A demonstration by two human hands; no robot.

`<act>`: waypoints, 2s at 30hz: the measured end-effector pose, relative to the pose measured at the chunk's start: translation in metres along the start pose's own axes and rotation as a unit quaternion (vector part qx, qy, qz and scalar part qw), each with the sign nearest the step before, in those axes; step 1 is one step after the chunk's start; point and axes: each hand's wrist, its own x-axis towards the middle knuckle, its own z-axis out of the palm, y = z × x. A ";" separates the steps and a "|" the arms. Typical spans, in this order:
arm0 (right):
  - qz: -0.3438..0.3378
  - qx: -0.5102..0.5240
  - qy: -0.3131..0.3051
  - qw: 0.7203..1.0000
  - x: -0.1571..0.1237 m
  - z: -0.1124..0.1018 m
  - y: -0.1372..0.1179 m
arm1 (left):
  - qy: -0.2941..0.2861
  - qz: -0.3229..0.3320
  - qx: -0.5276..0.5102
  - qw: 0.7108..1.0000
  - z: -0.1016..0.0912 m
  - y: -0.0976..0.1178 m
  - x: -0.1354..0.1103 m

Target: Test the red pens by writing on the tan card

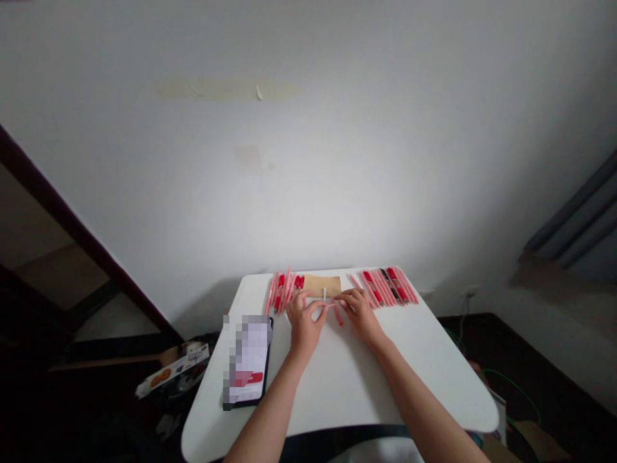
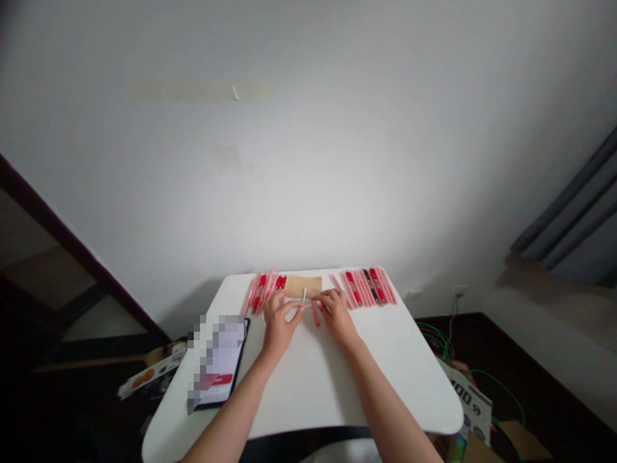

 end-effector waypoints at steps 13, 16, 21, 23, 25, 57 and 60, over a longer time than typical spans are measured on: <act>-0.044 -0.058 -0.041 0.996 -0.003 0.001 0.009 | 0.019 -0.005 0.011 1.000 -0.005 0.003 0.001; -0.048 -0.071 -0.049 0.995 -0.003 0.002 0.010 | 0.020 -0.004 0.012 1.000 -0.006 0.003 0.001; -0.044 -0.085 -0.055 0.994 -0.003 0.000 0.010 | 0.025 -0.001 0.016 1.000 -0.006 0.004 0.001; -0.046 -0.086 -0.056 0.994 -0.003 0.000 0.011 | 0.025 0.000 0.018 1.000 -0.006 0.003 0.001; -0.052 -0.081 -0.058 0.994 -0.003 -0.001 0.012 | 0.023 -0.001 0.021 1.000 -0.005 0.002 0.001; -0.034 -0.010 0.032 0.999 0.002 -0.010 0.006 | 0.044 -0.003 0.027 0.999 -0.006 0.001 0.001; -0.031 -0.015 0.048 0.998 0.002 -0.010 0.007 | 0.042 -0.003 0.025 0.999 -0.006 0.001 0.001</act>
